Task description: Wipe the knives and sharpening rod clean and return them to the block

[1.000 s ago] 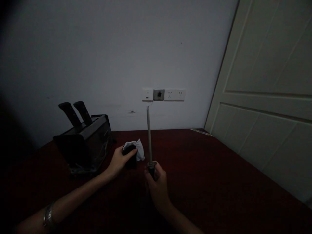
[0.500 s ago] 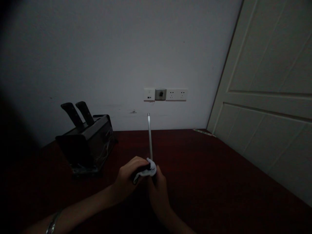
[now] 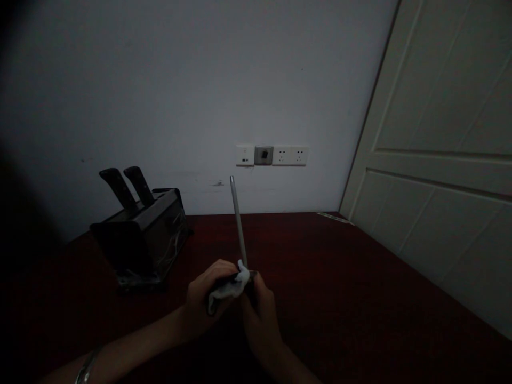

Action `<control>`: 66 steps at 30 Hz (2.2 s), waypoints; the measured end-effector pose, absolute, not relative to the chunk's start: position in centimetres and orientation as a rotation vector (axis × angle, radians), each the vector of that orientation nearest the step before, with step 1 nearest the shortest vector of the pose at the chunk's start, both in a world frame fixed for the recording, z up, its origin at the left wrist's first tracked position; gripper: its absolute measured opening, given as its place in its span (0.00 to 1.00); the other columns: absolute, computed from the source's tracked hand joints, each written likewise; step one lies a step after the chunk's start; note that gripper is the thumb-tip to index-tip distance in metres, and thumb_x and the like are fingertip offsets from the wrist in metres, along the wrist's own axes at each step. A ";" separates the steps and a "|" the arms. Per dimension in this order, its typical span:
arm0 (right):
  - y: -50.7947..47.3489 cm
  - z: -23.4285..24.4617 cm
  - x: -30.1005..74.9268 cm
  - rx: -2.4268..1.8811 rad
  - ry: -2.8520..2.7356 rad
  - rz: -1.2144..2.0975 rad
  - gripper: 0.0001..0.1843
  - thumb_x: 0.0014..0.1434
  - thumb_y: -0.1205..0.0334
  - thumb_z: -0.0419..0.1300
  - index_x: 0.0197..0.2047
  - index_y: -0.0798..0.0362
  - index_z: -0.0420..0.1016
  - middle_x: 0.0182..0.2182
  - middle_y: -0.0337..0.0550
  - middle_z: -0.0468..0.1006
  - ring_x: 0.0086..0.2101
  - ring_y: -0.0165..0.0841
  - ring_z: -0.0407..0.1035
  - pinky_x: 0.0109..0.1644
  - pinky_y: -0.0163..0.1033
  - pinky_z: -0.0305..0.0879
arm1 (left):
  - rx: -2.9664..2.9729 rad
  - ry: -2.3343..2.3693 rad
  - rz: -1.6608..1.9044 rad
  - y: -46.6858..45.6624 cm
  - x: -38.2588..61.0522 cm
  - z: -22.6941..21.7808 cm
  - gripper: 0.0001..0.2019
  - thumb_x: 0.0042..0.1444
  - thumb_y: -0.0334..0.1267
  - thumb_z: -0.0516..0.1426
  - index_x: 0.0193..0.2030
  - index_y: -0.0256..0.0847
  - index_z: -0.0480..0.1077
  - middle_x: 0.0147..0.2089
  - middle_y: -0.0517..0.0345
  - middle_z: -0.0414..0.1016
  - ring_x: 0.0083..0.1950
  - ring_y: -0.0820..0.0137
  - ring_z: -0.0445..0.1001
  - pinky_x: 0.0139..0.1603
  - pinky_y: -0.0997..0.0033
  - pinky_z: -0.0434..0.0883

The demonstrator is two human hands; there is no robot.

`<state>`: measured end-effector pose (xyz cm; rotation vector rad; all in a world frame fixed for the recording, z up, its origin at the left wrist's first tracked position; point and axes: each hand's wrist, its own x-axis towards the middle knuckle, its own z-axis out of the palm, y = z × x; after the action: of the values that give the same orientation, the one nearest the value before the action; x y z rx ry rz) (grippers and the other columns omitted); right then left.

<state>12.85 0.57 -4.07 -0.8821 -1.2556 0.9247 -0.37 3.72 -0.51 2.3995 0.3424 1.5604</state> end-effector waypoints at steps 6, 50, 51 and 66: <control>0.5 -4.2 12.7 -0.896 -1.233 0.950 0.09 0.53 0.59 0.57 0.38 0.52 0.71 0.30 0.41 0.75 0.31 0.34 0.67 0.34 0.35 0.64 | 2.469 0.332 1.536 3.8 -0.5 -0.4 0.13 0.56 0.35 0.53 0.48 0.38 0.62 0.37 0.48 0.71 0.39 0.66 0.71 0.40 0.66 0.70; -0.4 -2.4 11.9 -0.805 -1.000 1.273 0.08 0.47 0.60 0.62 0.30 0.55 0.71 0.19 0.35 0.67 0.18 0.24 0.57 0.19 0.29 0.56 | 2.333 0.278 1.538 4.3 -0.8 -0.1 0.10 0.57 0.37 0.50 0.44 0.37 0.63 0.35 0.49 0.70 0.35 0.69 0.70 0.35 0.70 0.69; -0.4 -2.5 12.0 -0.813 -1.016 1.285 0.08 0.48 0.59 0.61 0.30 0.55 0.71 0.17 0.33 0.65 0.16 0.23 0.54 0.17 0.29 0.53 | 2.333 0.275 1.522 4.3 -0.8 -0.1 0.10 0.57 0.37 0.50 0.44 0.37 0.64 0.34 0.49 0.70 0.35 0.69 0.70 0.35 0.69 0.69; 0.2 -2.8 12.6 -0.898 -1.142 1.240 0.13 0.53 0.55 0.59 0.32 0.50 0.59 0.14 0.24 0.58 0.11 0.18 0.49 0.13 0.24 0.47 | 2.169 0.776 1.782 6.5 -2.3 1.2 0.05 0.55 0.29 0.53 0.38 0.39 0.67 0.32 0.60 0.72 0.33 0.75 0.71 0.34 0.79 0.67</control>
<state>12.55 0.24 -2.83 -0.8980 -1.1419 1.2400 -2.28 6.46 1.18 2.1693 0.7756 1.7823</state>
